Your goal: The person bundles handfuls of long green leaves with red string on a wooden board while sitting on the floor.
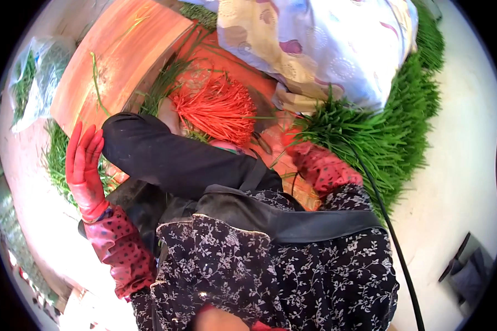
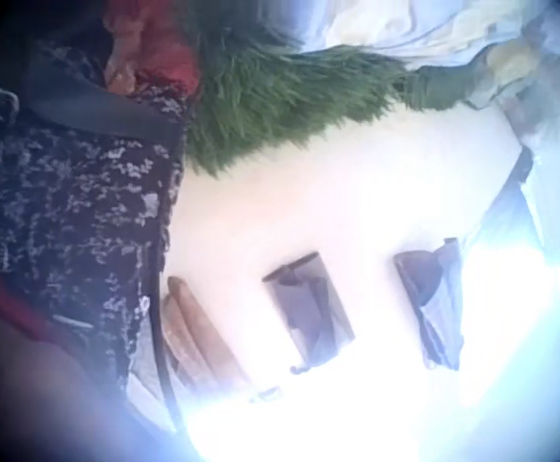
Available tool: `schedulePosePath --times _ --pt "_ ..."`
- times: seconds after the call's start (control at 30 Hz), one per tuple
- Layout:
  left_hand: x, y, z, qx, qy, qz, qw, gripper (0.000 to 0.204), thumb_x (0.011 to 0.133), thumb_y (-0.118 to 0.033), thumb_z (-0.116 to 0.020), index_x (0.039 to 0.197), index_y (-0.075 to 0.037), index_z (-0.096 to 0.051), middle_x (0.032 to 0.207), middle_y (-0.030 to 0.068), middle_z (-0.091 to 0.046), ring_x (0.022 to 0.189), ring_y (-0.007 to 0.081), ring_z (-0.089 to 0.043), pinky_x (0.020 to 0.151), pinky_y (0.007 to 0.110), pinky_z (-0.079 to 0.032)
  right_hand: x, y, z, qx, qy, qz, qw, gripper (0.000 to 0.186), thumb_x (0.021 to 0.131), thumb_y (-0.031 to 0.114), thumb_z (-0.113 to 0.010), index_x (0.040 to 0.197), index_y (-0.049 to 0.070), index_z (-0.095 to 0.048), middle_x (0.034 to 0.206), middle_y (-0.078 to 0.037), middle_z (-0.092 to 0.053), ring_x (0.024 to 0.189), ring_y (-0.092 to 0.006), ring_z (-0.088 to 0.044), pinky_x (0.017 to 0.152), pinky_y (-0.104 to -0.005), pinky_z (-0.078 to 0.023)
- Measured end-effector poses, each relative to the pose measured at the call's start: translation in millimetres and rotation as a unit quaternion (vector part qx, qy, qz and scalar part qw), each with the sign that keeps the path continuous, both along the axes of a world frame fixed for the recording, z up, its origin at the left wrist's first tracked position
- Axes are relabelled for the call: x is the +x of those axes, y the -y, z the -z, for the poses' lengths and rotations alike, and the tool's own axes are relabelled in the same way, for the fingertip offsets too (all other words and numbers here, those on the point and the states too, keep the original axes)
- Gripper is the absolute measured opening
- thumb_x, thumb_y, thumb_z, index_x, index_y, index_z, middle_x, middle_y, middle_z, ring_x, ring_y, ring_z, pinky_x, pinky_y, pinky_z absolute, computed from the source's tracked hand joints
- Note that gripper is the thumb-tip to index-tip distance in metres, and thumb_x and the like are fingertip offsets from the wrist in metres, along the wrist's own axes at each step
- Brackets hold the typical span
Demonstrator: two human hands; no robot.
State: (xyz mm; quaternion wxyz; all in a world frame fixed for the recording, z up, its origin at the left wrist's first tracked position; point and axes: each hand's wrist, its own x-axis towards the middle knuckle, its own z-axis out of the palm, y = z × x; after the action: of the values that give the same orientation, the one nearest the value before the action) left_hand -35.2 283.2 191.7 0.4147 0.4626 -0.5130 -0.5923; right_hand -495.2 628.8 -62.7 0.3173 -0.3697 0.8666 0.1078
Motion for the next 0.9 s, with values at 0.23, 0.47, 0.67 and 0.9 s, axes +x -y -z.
schedulePosePath --times 0.23,0.47,0.67,0.9 --pt "7.8 -5.1 18.1 0.034 -0.011 -0.078 0.996 0.054 0.095 -0.027 -0.044 0.137 0.006 -0.034 0.137 0.0216 -0.042 0.119 0.0271 -0.051 0.103 0.037 -0.038 -50.3 20.1 -10.2 0.033 -0.084 -0.278 0.956 0.014 0.085 0.015 -0.051 0.092 0.008 -0.061 0.071 -0.006 -0.058 0.061 -0.0218 -0.061 0.048 -0.0343 -0.048" --pt "-9.5 -3.3 8.6 0.029 0.035 -0.077 0.996 0.051 0.096 -0.026 -0.043 0.136 0.005 -0.037 0.131 0.0201 -0.049 0.115 0.0263 -0.054 0.101 0.035 -0.040 -90.5 42.9 1.4 -0.045 -0.205 -0.454 0.866 0.012 0.084 0.013 -0.052 0.091 0.010 -0.061 0.069 -0.005 -0.059 0.058 -0.0223 -0.061 0.046 -0.0334 -0.046" --pt "-15.8 -4.2 6.2 0.035 0.058 -0.113 0.991 0.042 0.095 -0.017 -0.046 0.132 0.003 -0.044 0.122 0.0180 -0.056 0.108 0.0240 -0.058 0.092 0.031 -0.045 -109.4 36.9 28.3 -0.008 -0.178 -0.478 0.860 0.022 0.086 0.015 -0.048 0.105 0.011 -0.058 0.078 -0.008 -0.062 0.066 -0.0266 -0.063 0.052 -0.0400 -0.049" --pt "-11.5 -8.9 10.5 -0.074 0.179 -0.211 0.958 0.043 0.090 -0.008 -0.054 0.132 0.001 -0.045 0.123 0.0181 -0.056 0.113 0.0227 -0.055 0.092 0.030 -0.044 -53.4 128.9 -73.2 0.193 -0.047 -0.505 0.840 0.046 0.063 0.029 -0.073 0.104 0.009 -0.063 0.089 -0.012 -0.066 0.080 -0.0268 -0.065 0.064 -0.0397 -0.051"
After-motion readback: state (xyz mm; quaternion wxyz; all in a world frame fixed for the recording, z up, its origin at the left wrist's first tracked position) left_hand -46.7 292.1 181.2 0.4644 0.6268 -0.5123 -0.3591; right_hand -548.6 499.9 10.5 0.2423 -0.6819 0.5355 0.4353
